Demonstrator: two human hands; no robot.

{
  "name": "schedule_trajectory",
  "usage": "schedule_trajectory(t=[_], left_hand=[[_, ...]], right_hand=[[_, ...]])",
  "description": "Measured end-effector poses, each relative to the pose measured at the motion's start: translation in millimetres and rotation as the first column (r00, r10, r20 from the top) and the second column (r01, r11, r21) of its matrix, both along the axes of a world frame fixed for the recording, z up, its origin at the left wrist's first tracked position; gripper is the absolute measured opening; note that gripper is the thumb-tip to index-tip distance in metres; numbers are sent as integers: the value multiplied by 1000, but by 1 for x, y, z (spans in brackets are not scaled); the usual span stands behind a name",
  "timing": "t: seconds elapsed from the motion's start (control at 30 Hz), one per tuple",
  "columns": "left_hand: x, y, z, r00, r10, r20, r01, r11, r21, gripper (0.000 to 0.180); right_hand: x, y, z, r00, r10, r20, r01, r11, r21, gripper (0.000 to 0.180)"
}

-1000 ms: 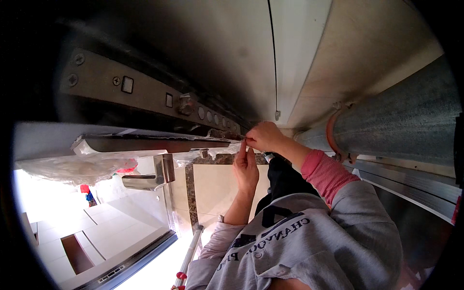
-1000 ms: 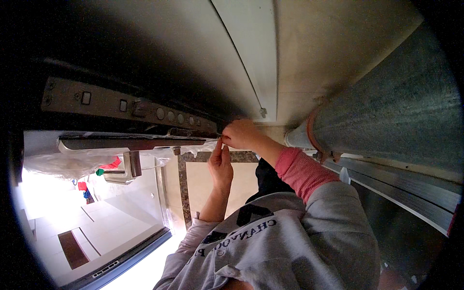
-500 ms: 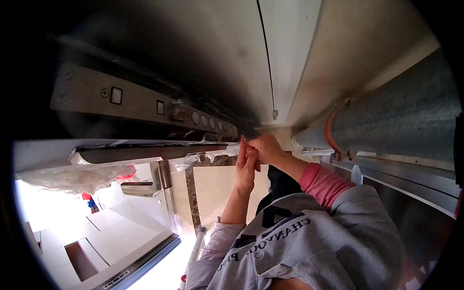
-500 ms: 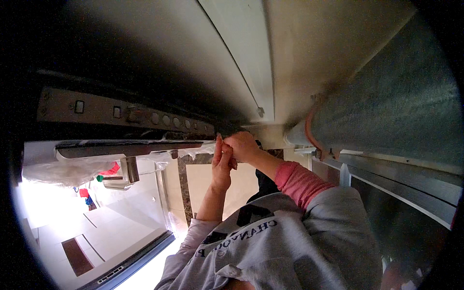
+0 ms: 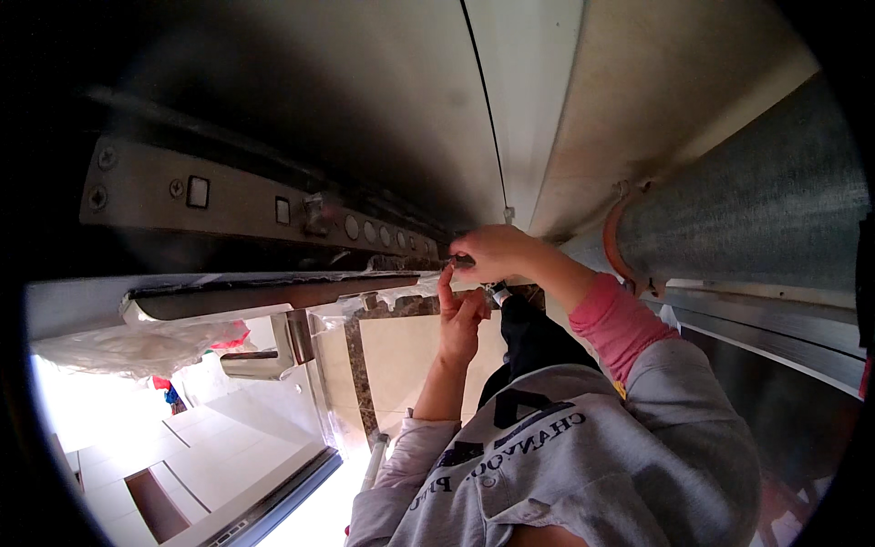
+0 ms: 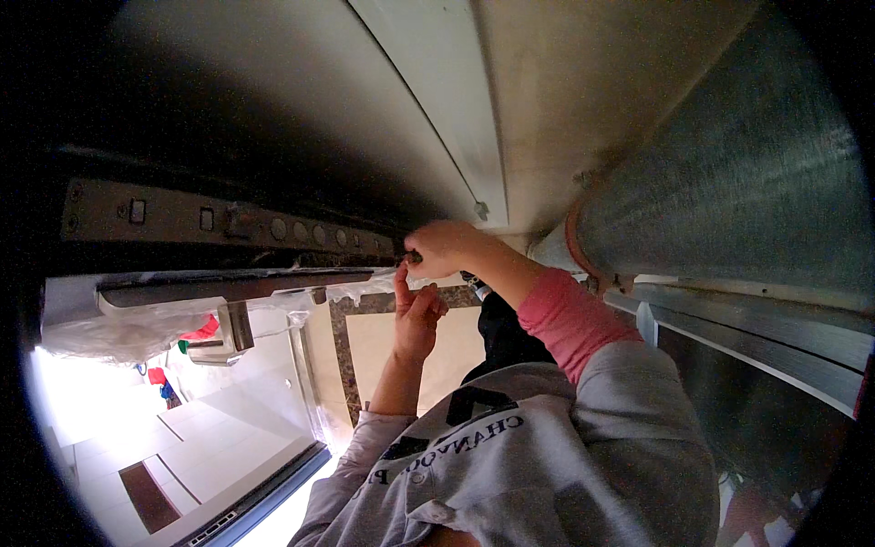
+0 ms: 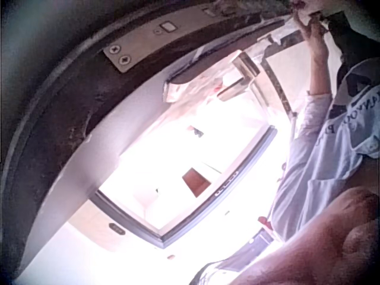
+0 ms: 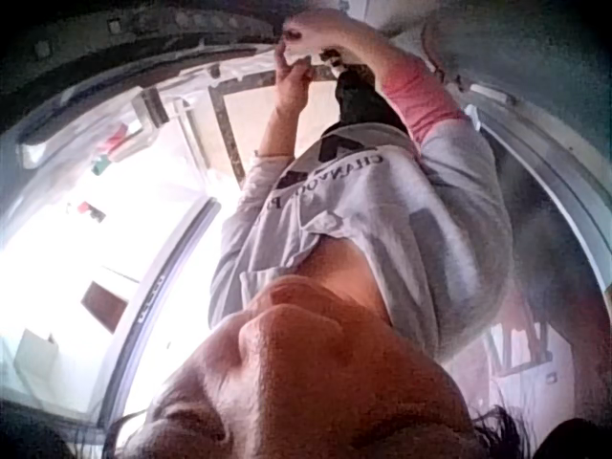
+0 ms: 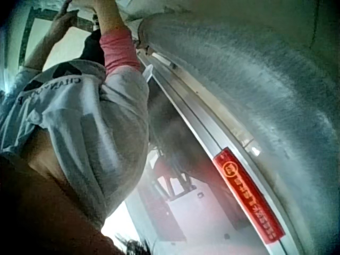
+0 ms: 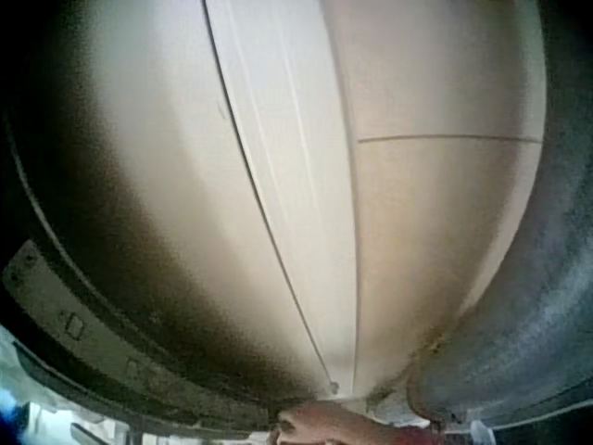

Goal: The person removes plastic film and tape from a stainless steel door handle and then uses a hex key to tighten or adjust the lock mechanism.

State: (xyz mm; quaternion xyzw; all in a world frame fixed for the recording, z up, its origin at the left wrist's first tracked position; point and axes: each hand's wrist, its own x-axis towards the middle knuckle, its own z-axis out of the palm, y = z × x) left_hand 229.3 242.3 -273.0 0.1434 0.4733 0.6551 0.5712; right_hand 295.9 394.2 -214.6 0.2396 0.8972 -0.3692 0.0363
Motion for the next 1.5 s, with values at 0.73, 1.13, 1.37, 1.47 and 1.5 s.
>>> schedule_trajectory(t=[0.73, 1.13, 1.37, 1.47, 1.5], left_hand=[[-7, -10, 29, 938, 276, 208, -265, 961, -80, 31], [-10, 23, 26, 677, 453, 579, -343, 891, -296, 7], [-6, 17, 31, 866, 369, 338, -327, 928, -176, 11], [1, 18, 36, 897, 395, 199, -371, 917, -146, 12], [1, 17, 37, 896, 404, 187, -382, 913, -141, 12]], right_hand=[[-7, 13, -34, 916, 21, -401, -192, 900, -392, 13], [4, 12, -31, 958, -24, -286, -182, 720, -670, 11], [8, 15, -26, 950, -176, -259, 0, 826, -563, 35], [-5, 8, -7, 980, 50, -190, -142, 847, -511, 45], [-12, 4, 3, 990, 75, -116, -118, 894, -432, 41]])
